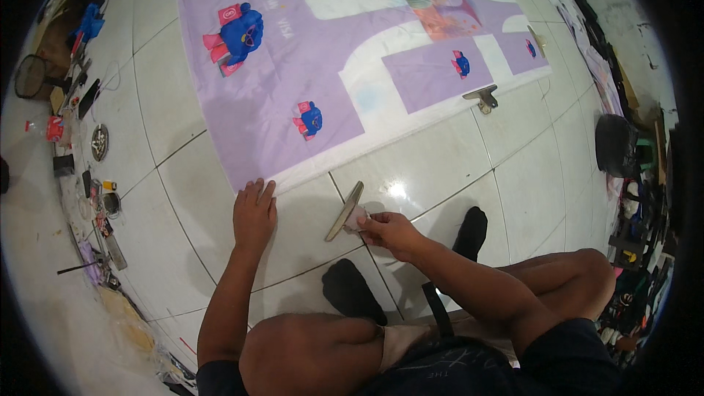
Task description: The person unrolls and spreads a sheet of printed fabric on the floor, aligns it with another sheet, and secures them together using large metal clamps.
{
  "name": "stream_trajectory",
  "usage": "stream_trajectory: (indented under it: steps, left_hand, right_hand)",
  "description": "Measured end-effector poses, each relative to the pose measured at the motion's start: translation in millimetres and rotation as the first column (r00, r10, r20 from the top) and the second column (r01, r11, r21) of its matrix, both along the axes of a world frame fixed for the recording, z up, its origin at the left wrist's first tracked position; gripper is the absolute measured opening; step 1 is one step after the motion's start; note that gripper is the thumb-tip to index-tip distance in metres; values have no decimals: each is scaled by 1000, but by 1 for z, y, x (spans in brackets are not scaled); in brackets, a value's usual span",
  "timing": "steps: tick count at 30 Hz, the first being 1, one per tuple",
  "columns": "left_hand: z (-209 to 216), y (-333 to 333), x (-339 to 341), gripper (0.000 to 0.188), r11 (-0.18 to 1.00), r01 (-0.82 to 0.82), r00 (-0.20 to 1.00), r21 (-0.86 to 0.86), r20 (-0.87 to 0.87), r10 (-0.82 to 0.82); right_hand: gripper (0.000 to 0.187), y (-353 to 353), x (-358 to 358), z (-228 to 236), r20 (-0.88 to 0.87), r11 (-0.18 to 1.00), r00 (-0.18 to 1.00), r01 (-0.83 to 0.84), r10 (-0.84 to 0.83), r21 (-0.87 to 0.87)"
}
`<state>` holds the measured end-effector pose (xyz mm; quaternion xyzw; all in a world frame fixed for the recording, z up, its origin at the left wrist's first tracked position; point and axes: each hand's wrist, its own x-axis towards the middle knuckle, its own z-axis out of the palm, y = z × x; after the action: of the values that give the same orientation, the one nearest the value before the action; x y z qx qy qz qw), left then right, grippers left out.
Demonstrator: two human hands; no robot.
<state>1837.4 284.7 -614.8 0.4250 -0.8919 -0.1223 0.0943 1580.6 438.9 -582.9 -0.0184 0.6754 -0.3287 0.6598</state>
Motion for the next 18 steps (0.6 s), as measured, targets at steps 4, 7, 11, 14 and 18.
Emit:
stream_trajectory:
  steps: [4, 7, 11, 14, 18]
  left_hand:
    - [2, 1, 0, 39, 999, -17, 1000, 35, -19, 18]
    - [1, 1, 3, 40, 998, -23, 999, 62, -30, 25]
    - [0, 2, 6, 42, 998, -8, 999, 60, -48, 11]
    - [1, 2, 6, 43, 997, -4, 1000, 79, -14, 5]
    - [4, 2, 7, 42, 995, -8, 1000, 101, -29, 11]
  right_hand:
    - [34, -7, 10, -11, 99, 993, 994, 45, -34, -111]
    - [36, -42, 21, -15, 53, 931, 948, 319, -314, -176]
    - [31, -63, 23, -28, 77, 834, 861, 507, -503, -219]
    - [31, -72, 34, -34, 95, 837, 870, 492, -484, -239]
    - [32, -71, 53, -31, 117, 884, 906, 423, -407, -202]
